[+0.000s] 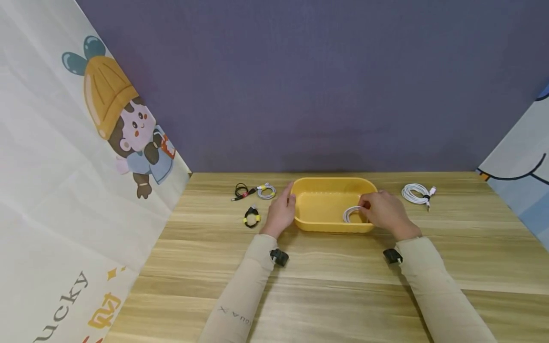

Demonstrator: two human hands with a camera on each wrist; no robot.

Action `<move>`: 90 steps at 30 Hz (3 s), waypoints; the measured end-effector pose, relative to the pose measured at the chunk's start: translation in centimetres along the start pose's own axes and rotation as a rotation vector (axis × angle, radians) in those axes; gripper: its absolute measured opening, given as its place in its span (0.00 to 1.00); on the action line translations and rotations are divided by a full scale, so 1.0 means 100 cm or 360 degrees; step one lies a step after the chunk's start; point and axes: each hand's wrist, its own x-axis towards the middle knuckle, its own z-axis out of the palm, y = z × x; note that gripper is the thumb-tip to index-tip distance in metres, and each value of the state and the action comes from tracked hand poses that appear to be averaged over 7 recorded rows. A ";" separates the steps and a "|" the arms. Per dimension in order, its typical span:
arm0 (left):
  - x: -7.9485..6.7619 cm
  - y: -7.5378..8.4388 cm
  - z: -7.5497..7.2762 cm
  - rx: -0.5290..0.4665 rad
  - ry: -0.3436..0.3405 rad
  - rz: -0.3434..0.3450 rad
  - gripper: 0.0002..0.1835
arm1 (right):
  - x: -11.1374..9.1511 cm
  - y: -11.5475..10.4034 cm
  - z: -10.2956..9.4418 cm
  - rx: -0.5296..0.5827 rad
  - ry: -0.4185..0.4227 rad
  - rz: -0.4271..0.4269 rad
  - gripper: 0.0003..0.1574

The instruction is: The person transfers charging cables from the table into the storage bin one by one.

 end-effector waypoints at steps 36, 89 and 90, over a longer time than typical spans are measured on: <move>0.014 -0.001 0.014 0.0036 0.0055 -0.0023 0.27 | 0.023 0.012 0.012 -0.0110 -0.0114 0.0109 0.10; 0.036 0.010 0.028 0.0049 0.0141 -0.0062 0.27 | 0.052 0.063 -0.004 0.0382 -0.0099 -0.0160 0.14; 0.036 0.010 0.028 0.0050 0.0143 -0.0061 0.27 | 0.052 0.065 -0.005 0.0420 -0.0092 -0.0158 0.14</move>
